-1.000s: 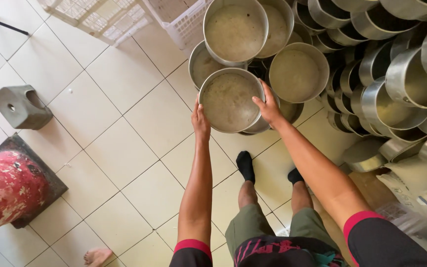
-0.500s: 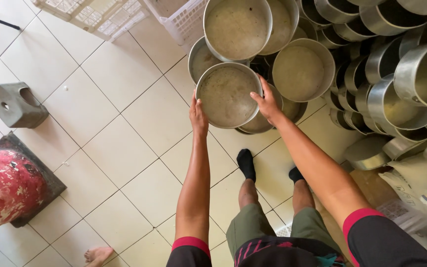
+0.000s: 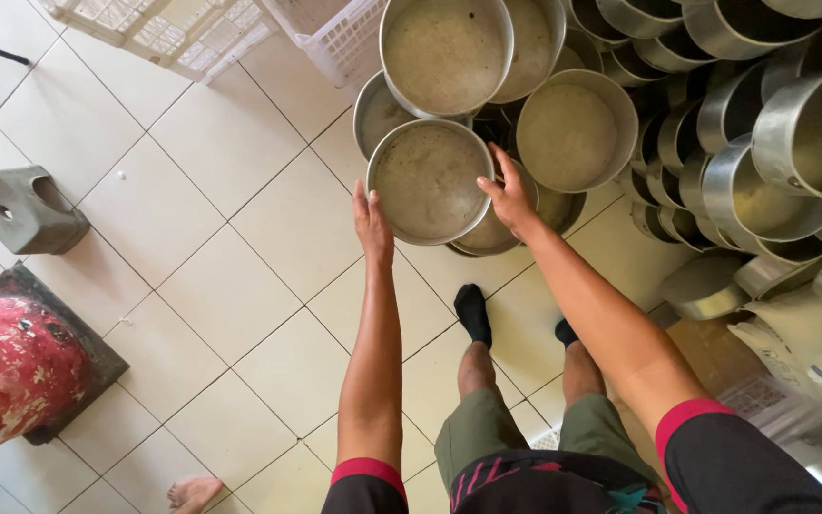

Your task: Organizing and stacking metal cake tins on the kitchen floor.

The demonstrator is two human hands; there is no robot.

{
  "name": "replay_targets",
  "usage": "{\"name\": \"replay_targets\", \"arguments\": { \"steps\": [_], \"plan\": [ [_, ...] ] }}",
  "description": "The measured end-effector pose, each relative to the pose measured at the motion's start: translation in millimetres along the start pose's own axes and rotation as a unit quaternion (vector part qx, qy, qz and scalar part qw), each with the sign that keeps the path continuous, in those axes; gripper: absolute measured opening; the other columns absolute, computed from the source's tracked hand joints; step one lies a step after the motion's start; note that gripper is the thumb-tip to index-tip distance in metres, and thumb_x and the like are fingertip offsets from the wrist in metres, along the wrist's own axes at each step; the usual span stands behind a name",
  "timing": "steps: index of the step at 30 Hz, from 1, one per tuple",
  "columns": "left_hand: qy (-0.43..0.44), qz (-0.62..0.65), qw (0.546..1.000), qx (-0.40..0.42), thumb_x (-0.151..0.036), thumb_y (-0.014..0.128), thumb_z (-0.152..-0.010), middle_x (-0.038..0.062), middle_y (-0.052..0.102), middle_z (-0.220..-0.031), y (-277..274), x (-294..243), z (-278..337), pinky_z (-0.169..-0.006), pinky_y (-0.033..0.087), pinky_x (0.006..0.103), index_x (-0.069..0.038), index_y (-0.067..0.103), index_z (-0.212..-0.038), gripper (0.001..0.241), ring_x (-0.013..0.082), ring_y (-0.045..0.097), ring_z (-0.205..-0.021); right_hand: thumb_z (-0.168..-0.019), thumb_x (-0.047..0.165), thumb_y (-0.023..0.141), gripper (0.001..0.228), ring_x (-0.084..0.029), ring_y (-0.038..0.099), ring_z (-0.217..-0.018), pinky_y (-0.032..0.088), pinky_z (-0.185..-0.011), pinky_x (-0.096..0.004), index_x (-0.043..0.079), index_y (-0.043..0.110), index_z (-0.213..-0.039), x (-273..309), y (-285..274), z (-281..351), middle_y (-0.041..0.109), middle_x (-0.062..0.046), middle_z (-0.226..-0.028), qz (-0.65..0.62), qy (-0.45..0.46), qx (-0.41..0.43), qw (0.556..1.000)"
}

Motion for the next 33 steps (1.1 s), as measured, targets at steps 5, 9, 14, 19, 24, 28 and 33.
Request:
{"name": "replay_targets", "arguments": {
  "steps": [5, 9, 14, 19, 24, 28, 33],
  "plan": [
    [0.034, -0.059, 0.996, -0.053, -0.035, 0.051, -0.107, 0.019, 0.040, -0.163, -12, -7, 18, -0.121, 0.033, 0.0391, 0.001, 0.037, -0.157, 0.063, 0.0313, 0.040, -0.150, -0.098, 0.015, 0.065, 0.072, -0.031, 0.035, -0.153, 0.034, -0.121, -0.043, 0.010, 0.032, -0.162, 0, -24, 21, 0.036, -0.014, -0.166, 0.017, -0.024, -0.018, 0.999],
    [0.101, -0.103, 0.980, -0.138, -0.036, 0.054, -0.106, 0.022, 0.040, -0.161, -13, -51, 57, -0.124, 0.029, 0.0433, 0.003, 0.037, -0.155, 0.066, 0.0345, 0.037, -0.151, -0.098, 0.016, 0.063, 0.071, -0.032, 0.038, -0.151, 0.035, -0.120, -0.043, 0.010, 0.032, -0.161, 19, -55, 56, 0.038, -0.017, -0.163, 0.011, -0.005, -0.041, 0.999],
    [0.190, -0.164, 0.945, -0.210, -0.033, 0.055, -0.107, 0.021, 0.050, -0.151, 13, -107, 122, -0.122, 0.032, 0.0490, 0.003, 0.043, -0.150, 0.058, 0.0351, 0.044, -0.144, -0.103, 0.017, 0.056, 0.049, -0.024, 0.055, -0.132, 0.046, -0.109, -0.037, 0.007, 0.047, -0.151, 35, -130, 124, 0.055, -0.013, -0.149, 0.023, 0.040, -0.082, 0.996],
    [0.275, -0.172, 0.932, -0.163, -0.029, 0.058, -0.104, 0.018, 0.055, -0.142, 97, -157, 176, -0.116, 0.034, 0.0511, 0.001, 0.045, -0.148, 0.055, 0.0350, 0.049, -0.135, -0.105, 0.017, 0.056, 0.035, -0.016, 0.068, -0.108, 0.054, -0.093, -0.032, 0.004, 0.064, -0.136, 50, -244, 196, 0.072, -0.007, -0.126, 0.005, 0.026, -0.163, 0.986],
    [0.344, -0.189, 0.920, -0.003, -0.023, 0.063, -0.101, 0.017, 0.057, -0.137, 236, -178, 244, -0.113, 0.035, 0.0508, -0.002, 0.044, -0.149, 0.055, 0.0341, 0.051, -0.131, -0.103, 0.022, 0.058, 0.034, -0.015, 0.068, -0.110, 0.053, -0.091, -0.031, 0.006, 0.065, -0.133, 62, -376, 274, 0.072, -0.006, -0.126, -0.035, 0.033, -0.300, 0.953],
    [0.377, -0.186, 0.899, 0.123, -0.017, 0.064, -0.098, 0.018, 0.056, -0.141, 359, -212, 324, -0.113, 0.034, 0.0508, -0.002, 0.044, -0.149, 0.058, 0.0363, 0.049, -0.134, -0.103, 0.021, 0.061, 0.034, -0.014, 0.065, -0.116, 0.052, -0.094, -0.031, 0.003, 0.066, -0.132, 78, -485, 329, 0.070, -0.006, -0.129, -0.054, -0.004, -0.398, 0.916],
    [0.399, -0.134, 0.874, 0.243, -0.010, 0.064, -0.096, 0.020, 0.052, -0.147, 499, -229, 395, -0.113, 0.035, 0.0510, -0.002, 0.043, -0.150, 0.058, 0.0406, 0.046, -0.137, -0.100, 0.016, 0.062, 0.051, -0.020, 0.050, -0.140, 0.040, -0.114, -0.034, 0.004, 0.050, -0.148, 64, -633, 376, 0.054, -0.009, -0.151, -0.107, -0.087, -0.494, 0.859]
  ]
}}
Point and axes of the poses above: each hand's wrist, its own z-axis away from the middle knuckle, its own y-axis out of the palm, x = y × z, the point moved 8 cm from there along -z, towards the middle knuckle
